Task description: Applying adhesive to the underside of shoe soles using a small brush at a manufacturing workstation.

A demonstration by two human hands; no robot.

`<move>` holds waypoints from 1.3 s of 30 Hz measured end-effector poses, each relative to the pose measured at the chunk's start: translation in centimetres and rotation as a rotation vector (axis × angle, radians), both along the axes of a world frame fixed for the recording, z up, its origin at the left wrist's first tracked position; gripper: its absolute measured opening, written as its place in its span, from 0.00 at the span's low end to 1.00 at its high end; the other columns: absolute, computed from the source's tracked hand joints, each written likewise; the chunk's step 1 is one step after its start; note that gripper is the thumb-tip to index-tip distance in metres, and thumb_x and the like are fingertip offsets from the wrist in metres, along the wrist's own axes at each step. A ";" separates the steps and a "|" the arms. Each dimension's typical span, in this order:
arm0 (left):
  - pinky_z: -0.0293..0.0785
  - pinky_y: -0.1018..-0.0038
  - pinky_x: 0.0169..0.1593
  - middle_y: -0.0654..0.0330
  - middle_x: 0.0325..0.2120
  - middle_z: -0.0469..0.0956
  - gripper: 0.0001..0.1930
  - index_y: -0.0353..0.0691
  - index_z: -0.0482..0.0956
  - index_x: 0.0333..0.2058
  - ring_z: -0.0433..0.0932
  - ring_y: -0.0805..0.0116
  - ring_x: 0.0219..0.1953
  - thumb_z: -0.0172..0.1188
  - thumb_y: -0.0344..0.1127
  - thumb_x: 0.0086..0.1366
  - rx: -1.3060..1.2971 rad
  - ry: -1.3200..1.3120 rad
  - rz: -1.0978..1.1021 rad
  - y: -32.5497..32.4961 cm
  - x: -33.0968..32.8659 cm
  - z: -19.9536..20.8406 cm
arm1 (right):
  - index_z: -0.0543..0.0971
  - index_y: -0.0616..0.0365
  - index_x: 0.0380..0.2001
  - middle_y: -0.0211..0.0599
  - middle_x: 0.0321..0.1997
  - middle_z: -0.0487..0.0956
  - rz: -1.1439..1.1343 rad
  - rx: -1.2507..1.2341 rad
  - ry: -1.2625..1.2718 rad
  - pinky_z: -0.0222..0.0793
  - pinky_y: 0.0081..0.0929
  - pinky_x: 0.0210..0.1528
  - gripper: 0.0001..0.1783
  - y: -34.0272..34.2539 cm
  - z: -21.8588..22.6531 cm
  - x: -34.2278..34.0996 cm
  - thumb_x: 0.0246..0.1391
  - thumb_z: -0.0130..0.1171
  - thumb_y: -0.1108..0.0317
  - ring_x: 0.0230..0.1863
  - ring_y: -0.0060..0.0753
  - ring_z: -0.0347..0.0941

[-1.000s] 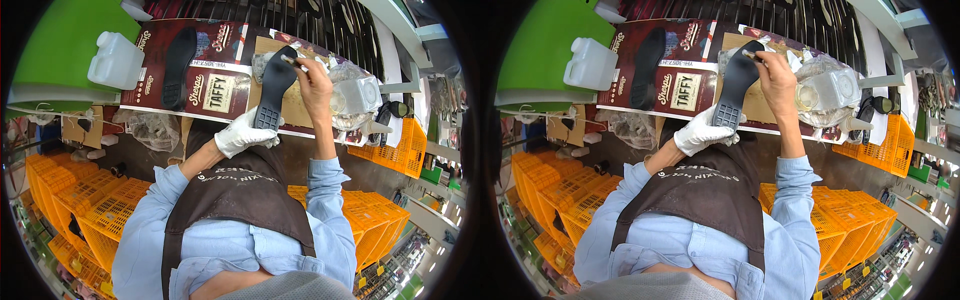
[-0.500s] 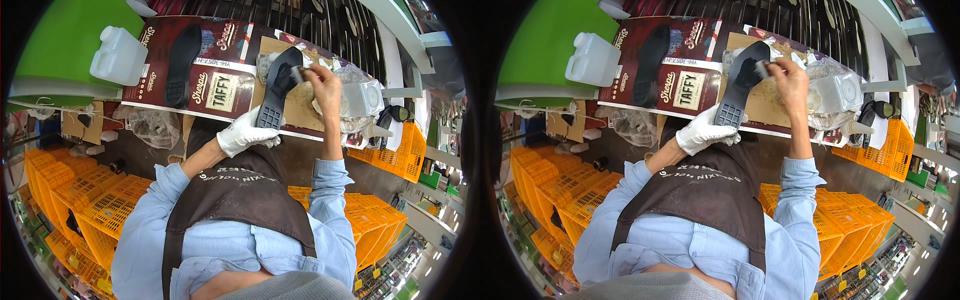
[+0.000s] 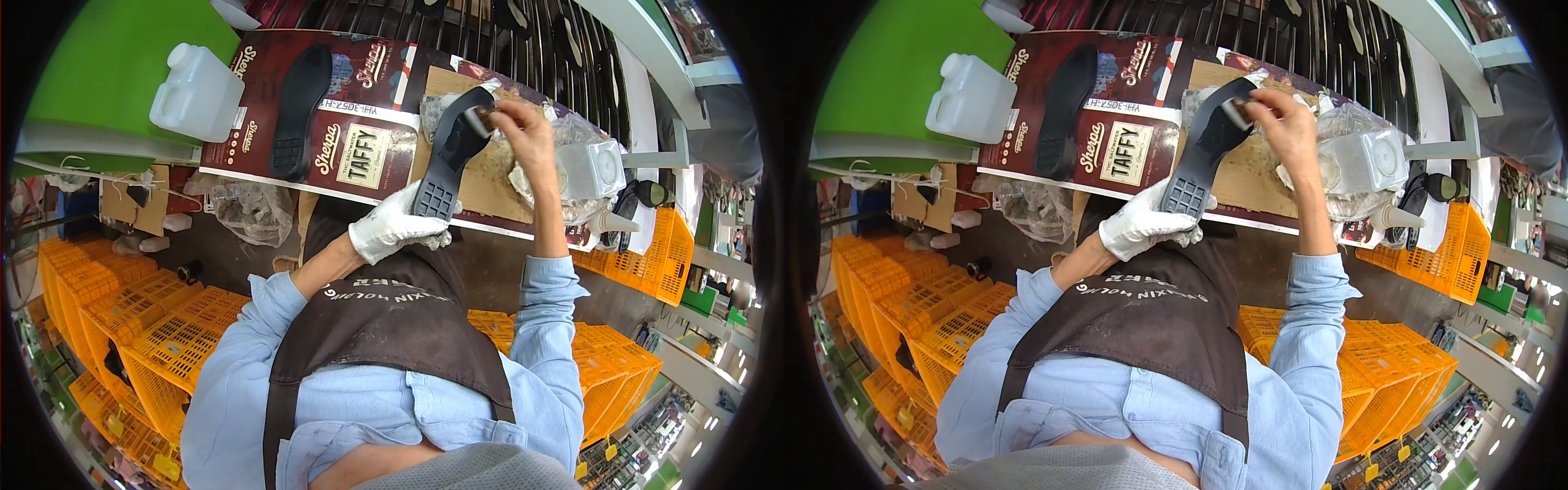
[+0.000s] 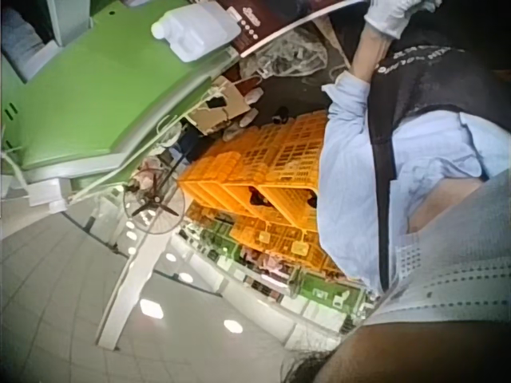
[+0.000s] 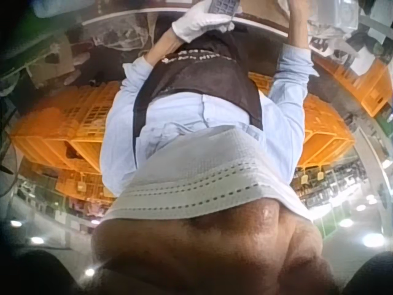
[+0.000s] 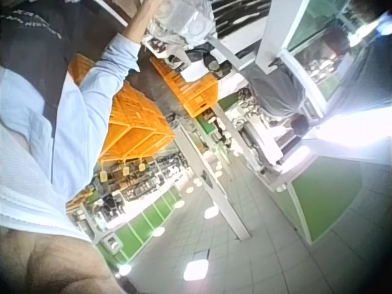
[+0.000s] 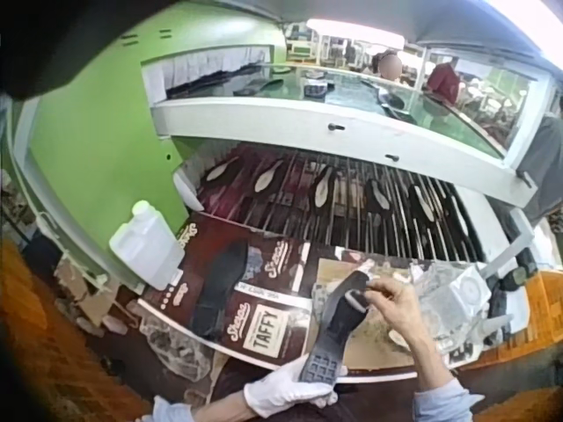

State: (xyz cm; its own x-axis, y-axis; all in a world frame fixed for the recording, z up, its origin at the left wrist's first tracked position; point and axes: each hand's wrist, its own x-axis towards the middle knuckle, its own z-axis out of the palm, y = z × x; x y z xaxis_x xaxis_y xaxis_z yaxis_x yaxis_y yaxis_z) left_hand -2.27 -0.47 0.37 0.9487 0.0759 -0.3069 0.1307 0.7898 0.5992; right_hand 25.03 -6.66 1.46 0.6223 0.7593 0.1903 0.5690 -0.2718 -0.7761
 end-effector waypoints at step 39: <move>0.76 0.81 0.31 0.51 0.49 0.74 0.31 0.31 0.62 0.59 0.80 0.69 0.31 0.61 0.28 0.57 -0.113 -0.084 0.101 1.7 -2.5 0.2 | 0.82 0.65 0.39 0.39 0.33 0.83 0.300 -0.128 -0.109 0.74 0.24 0.38 0.13 6.9 3.1 -0.7 0.49 0.63 0.74 0.32 0.26 0.79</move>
State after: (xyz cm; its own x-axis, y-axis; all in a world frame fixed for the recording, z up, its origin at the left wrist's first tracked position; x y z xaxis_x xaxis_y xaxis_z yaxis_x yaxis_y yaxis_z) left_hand -4.75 1.19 0.57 0.9607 0.1414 -0.2387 0.0007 0.8591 0.5118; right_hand 24.31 0.26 4.53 0.3491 0.9273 0.1349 0.7163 -0.1712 -0.6765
